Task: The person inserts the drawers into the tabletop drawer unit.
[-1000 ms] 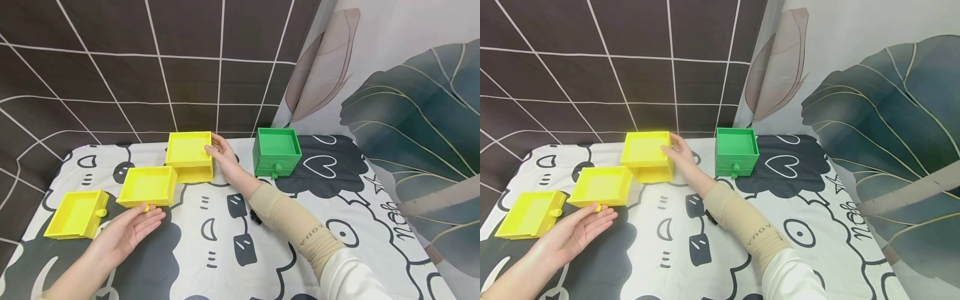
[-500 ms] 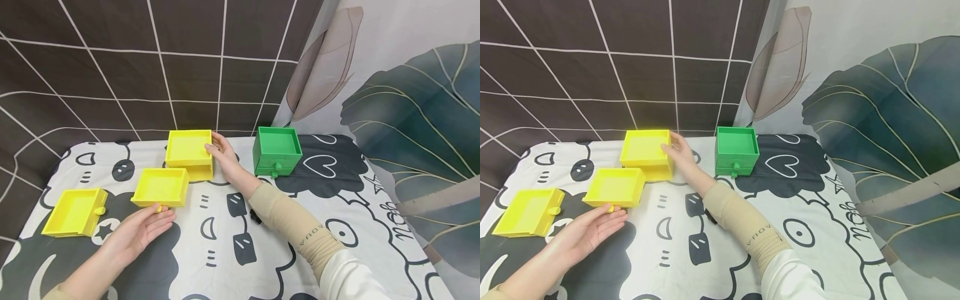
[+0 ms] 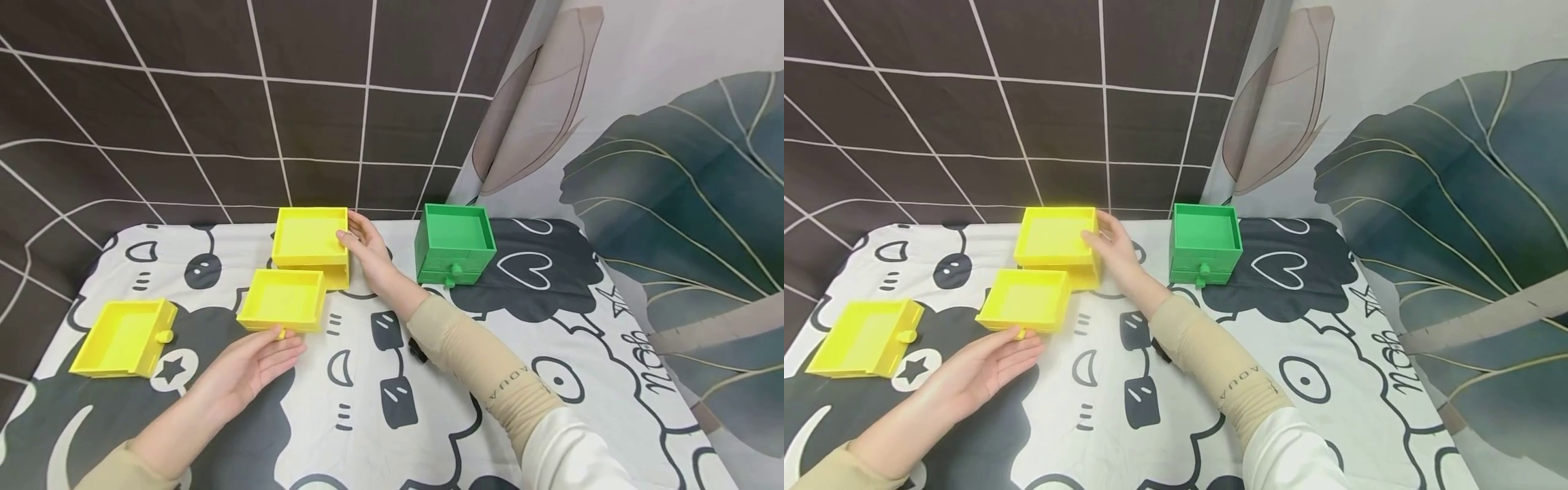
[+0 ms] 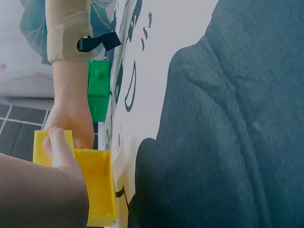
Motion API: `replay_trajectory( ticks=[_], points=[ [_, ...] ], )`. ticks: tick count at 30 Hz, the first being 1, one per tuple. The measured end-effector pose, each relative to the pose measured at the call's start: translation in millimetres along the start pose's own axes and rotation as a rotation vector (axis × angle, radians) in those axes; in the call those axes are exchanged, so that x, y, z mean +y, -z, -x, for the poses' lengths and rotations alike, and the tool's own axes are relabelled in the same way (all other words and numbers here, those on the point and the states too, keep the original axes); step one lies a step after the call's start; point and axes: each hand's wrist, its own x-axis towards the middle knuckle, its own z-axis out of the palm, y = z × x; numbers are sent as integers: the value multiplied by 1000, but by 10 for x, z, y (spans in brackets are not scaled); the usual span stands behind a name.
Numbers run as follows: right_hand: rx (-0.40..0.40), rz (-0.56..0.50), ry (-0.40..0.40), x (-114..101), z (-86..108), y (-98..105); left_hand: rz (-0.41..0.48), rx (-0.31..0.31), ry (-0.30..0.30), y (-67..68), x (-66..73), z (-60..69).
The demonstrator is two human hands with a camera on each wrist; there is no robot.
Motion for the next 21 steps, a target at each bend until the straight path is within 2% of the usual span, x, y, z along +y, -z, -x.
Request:
replay_trajectory(
  ticks=[9, 21],
  points=[
    [1, 1, -6, 22, -18, 5, -16, 10, 14, -121, -30, -87],
    [-3, -3, -5, 17, -14, -2, -28, 19, 6, -215, -38, -188]
  ],
)
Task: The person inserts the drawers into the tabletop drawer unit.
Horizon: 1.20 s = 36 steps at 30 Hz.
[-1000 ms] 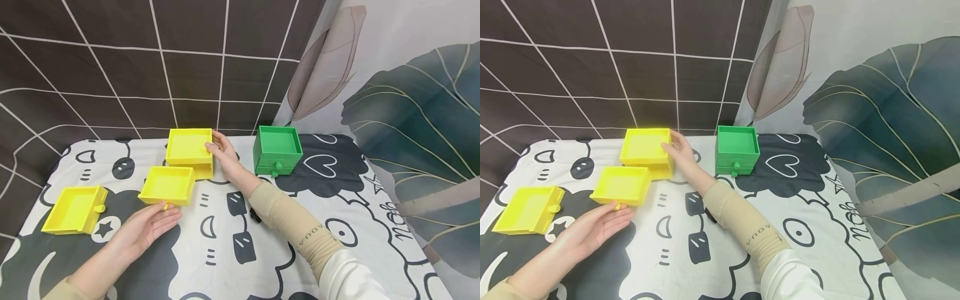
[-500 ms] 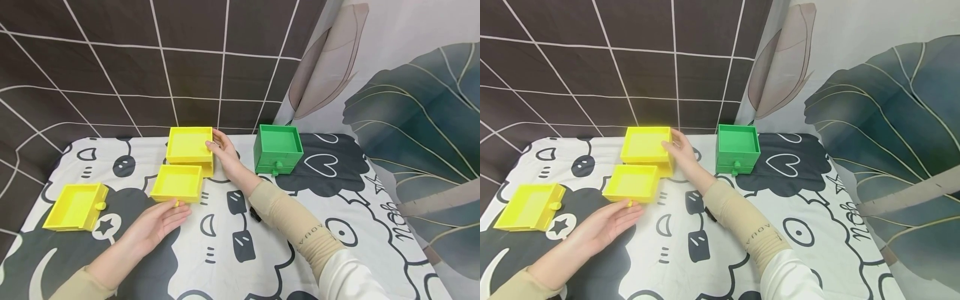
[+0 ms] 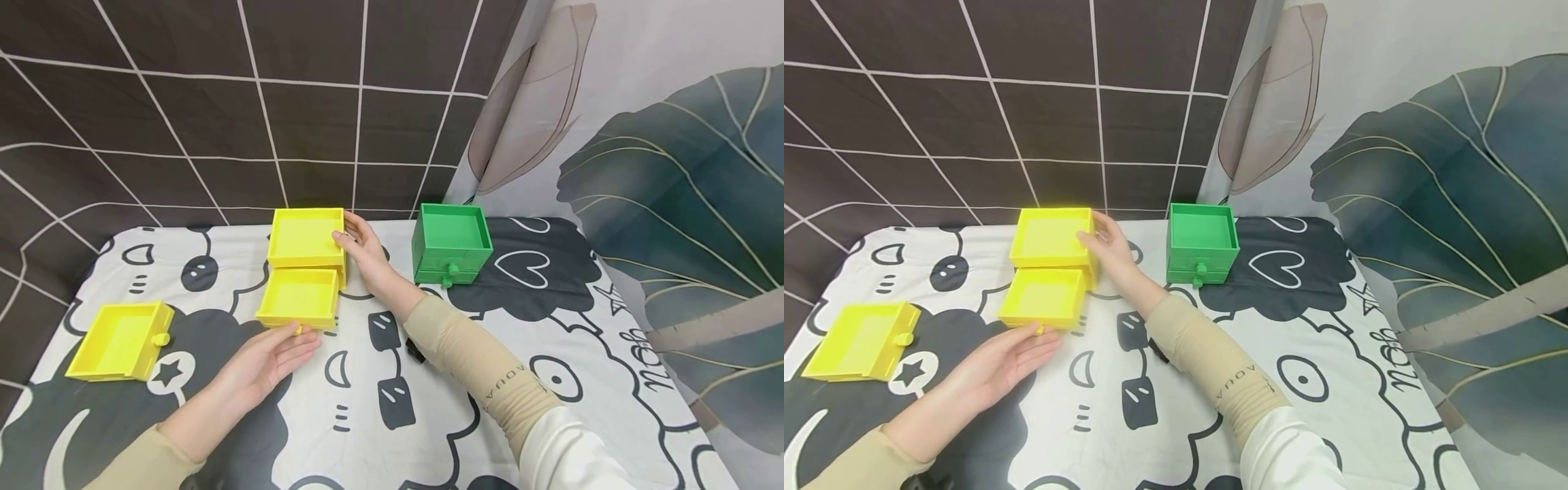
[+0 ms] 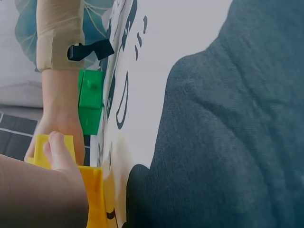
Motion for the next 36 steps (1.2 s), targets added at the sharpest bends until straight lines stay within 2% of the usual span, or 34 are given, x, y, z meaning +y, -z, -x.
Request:
replay_trajectory(
  ticks=[8, 20, 28, 36],
  points=[
    [-2, 11, 2, -4, -3, 6, -4, 5, 9, -61, 11, -22],
    [-6, 6, -2, -6, -1, 9, 66, 16, -6, -139, 32, -22],
    [-2, 12, -4, -9, 3, 8, 50, 26, -20, -217, 35, -52],
    [5, 15, -8, -13, -2, 4, 67, 43, -27, -228, 45, -52]
  ],
)
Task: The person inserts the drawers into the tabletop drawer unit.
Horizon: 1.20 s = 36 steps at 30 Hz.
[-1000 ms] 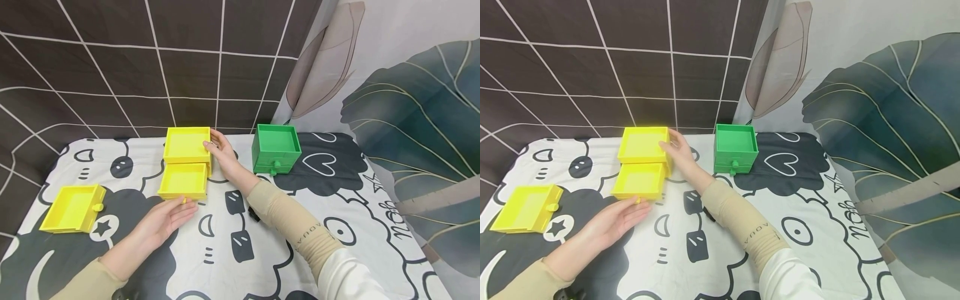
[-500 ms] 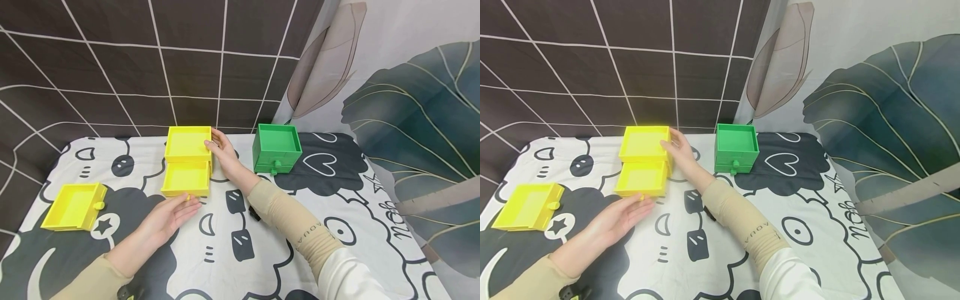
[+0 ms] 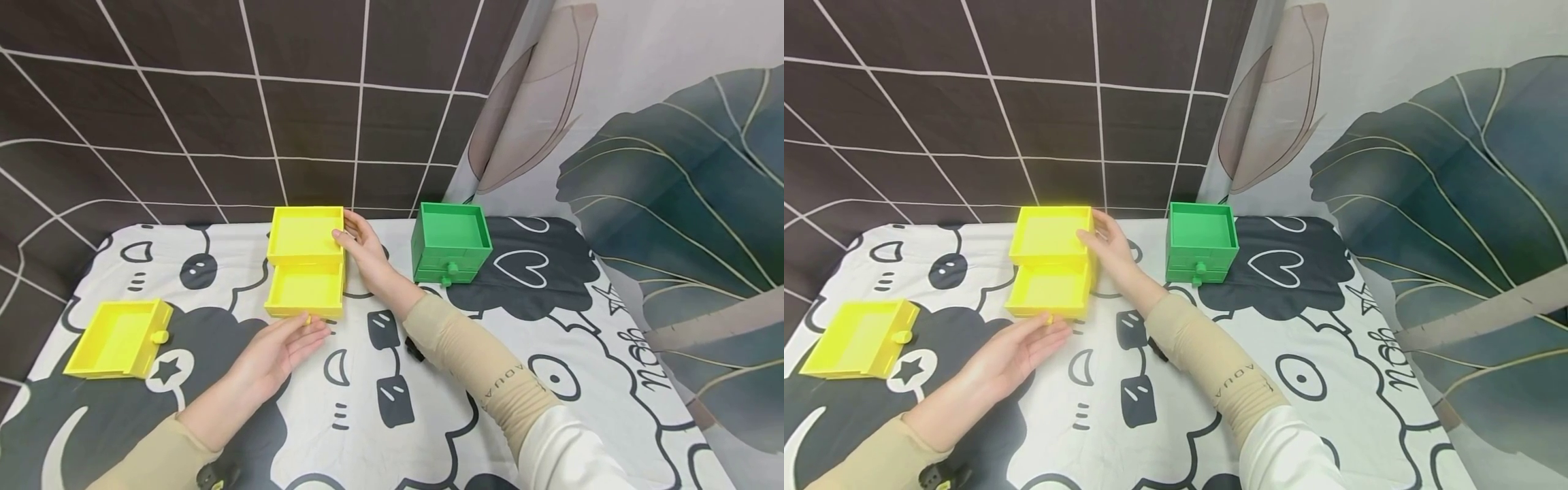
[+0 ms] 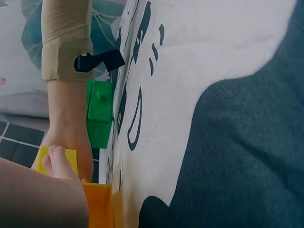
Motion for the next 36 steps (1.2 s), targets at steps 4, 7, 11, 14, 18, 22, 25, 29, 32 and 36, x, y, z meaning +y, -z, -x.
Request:
replay_trajectory(
  ticks=[4, 7, 11, 14, 18, 22, 25, 29, 32, 36],
  points=[
    [-7, -8, 8, -7, 15, -4, 13, 8, -9, 12, -9, 5],
    [-13, -12, 18, -8, 20, -3, 31, 8, -16, 22, -16, 5],
    [-14, -8, 26, -11, 19, -2, 31, 15, -16, 22, -1, 2],
    [-17, -8, 26, -3, 11, -1, 12, 28, -12, 9, 15, -4],
    [-16, -6, 18, 8, 1, 2, 6, 34, -11, -4, 27, -23],
    [-11, -3, 10, 9, 3, 3, 26, 35, -2, -11, 46, -62],
    [-13, -6, 13, 8, 6, 2, 52, 28, 5, -15, 56, -103],
    [-17, -3, 17, 9, 10, -3, 79, 18, 4, -25, 68, -153],
    [-17, 1, 19, 9, 15, -8, 79, 22, 4, -38, 80, -175],
    [-15, 2, 25, 10, 16, -7, 99, 25, 6, -71, 98, -194]
  ],
)
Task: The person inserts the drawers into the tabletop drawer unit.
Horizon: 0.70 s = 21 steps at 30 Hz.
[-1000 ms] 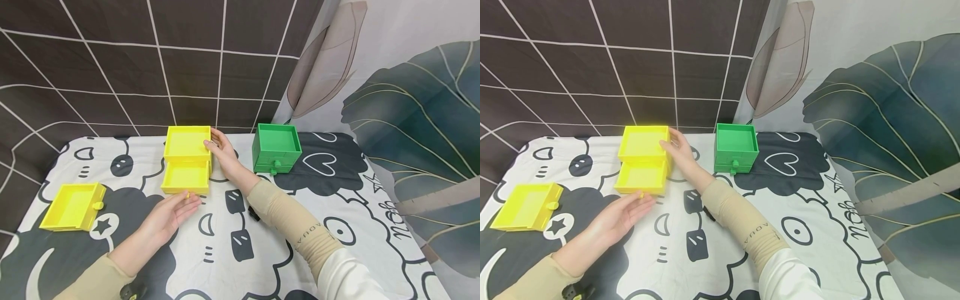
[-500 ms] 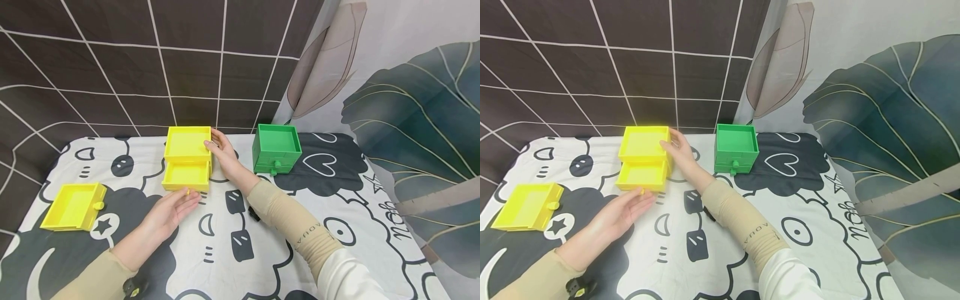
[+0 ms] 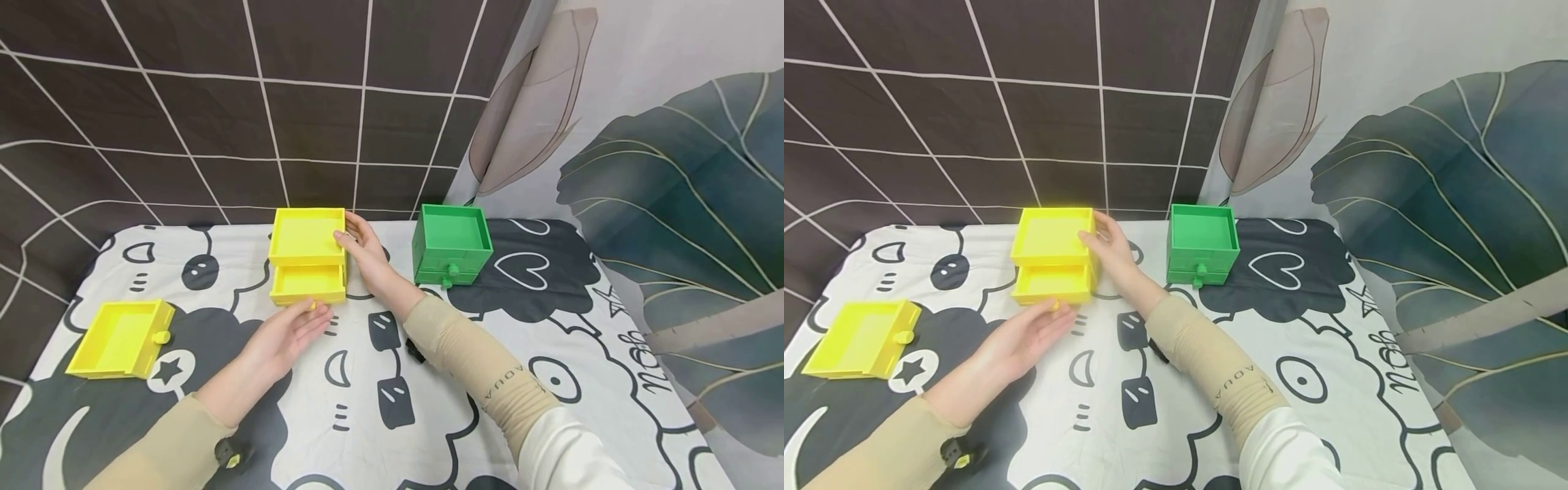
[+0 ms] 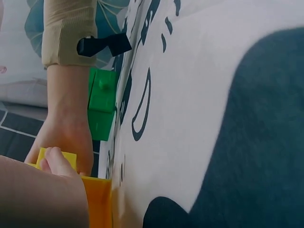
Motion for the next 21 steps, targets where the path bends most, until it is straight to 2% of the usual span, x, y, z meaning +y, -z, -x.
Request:
replay_trajectory(
  ticks=[6, 12, 21],
  points=[
    [2, 3, -3, 8, 10, 7, 52, -9, -20, -25, 27, -46],
    [-2, 0, 6, 12, 14, 9, 68, 9, -25, -46, 67, -106],
    [-10, 17, 18, 23, 1, 15, 75, -5, -27, -34, 80, -159]
  ],
)
